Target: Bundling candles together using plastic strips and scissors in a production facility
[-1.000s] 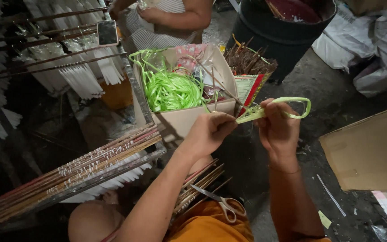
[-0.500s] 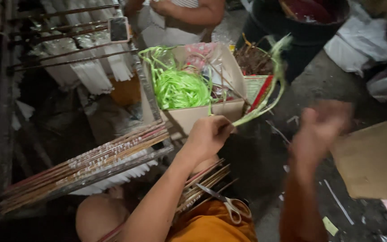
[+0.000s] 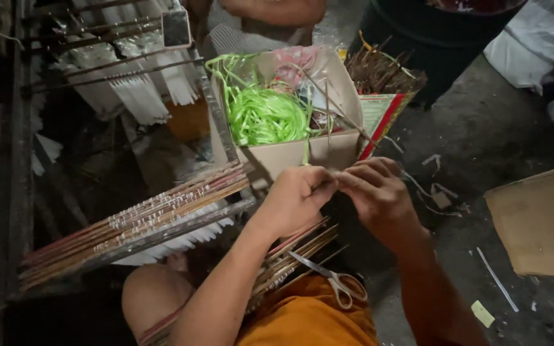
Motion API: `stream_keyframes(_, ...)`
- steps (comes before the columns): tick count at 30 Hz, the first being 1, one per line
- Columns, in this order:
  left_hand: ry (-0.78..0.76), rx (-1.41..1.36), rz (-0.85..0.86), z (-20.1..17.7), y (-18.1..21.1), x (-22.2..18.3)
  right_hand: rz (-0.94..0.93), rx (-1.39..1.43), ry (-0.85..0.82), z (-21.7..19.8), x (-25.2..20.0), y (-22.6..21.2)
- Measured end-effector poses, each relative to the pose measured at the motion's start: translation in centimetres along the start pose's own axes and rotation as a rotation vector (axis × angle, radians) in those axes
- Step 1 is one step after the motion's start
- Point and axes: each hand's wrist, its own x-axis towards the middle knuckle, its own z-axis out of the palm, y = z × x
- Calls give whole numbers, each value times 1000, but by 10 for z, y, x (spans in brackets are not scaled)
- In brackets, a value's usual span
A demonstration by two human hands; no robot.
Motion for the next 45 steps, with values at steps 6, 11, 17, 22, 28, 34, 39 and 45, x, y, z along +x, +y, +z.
stream_keyframes(6, 70, -124, -59, -2, 17, -1, 40, 197, 177, 5, 5, -6)
stream_keyframes(11, 157, -371, -46, 17, -1, 4, 180, 637, 390, -7, 29, -28)
stream_keyframes(17, 366, -408, -86, 39, -1, 17, 357, 450, 189, -31, 56, -42)
stream_keyframes(22, 405, -498, -104, 49, -3, 22, 417, 302, 230, -13, 44, -23)
stream_keyframes(28, 338, -592, -86, 52, 9, 17, 651, 467, -9, -37, 45, -22)
stream_keyframes(34, 294, -572, 50, 34, 34, 10, 596, 1290, 473, -35, 40, -12)
stream_keyframes(39, 13, -671, 176, 31, 39, 15, 338, 1684, 484, -38, 52, 14)
stream_keyframes(45, -168, -286, 126, -8, 47, 3, 412, 1354, 673, -65, 60, -11)
